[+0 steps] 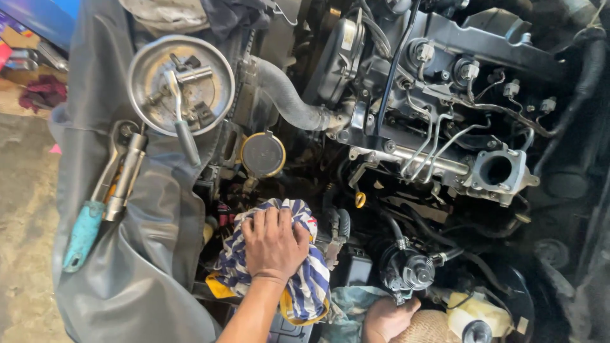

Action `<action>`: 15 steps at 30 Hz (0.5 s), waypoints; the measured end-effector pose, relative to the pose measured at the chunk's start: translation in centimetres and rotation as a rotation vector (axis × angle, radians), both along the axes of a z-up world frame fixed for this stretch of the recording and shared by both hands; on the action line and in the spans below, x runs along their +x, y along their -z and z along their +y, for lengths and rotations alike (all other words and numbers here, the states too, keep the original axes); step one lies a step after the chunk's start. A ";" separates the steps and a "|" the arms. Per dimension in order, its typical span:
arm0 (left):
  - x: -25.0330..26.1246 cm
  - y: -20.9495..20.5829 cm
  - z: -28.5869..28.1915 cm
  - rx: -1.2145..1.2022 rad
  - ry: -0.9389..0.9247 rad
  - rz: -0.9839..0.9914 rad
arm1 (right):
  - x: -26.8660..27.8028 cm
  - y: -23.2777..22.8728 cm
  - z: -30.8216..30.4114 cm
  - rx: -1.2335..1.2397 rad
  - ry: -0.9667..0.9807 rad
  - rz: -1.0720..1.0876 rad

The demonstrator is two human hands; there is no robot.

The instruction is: Repairing and maintaining components within a vehicle's engine bay using hand tools.

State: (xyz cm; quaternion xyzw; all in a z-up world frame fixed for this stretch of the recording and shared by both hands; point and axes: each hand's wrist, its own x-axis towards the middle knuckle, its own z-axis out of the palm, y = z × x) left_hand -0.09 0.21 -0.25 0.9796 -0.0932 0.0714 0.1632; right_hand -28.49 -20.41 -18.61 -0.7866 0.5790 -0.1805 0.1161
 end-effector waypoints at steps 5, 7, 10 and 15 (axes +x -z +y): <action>0.0 0.0 0.0 -0.008 0.000 -0.009 | 6.1 -1.5 -1.1 -0.043 -0.008 0.053; -0.1 0.0 0.1 -0.010 0.003 -0.012 | 6.5 -2.1 -1.0 -0.052 -0.022 0.064; 0.0 0.2 0.0 -0.015 0.021 -0.036 | 7.3 -3.0 -0.5 0.038 0.086 0.027; -0.1 0.5 -0.3 0.027 0.033 -0.052 | 7.9 -4.6 -0.2 0.068 0.056 0.008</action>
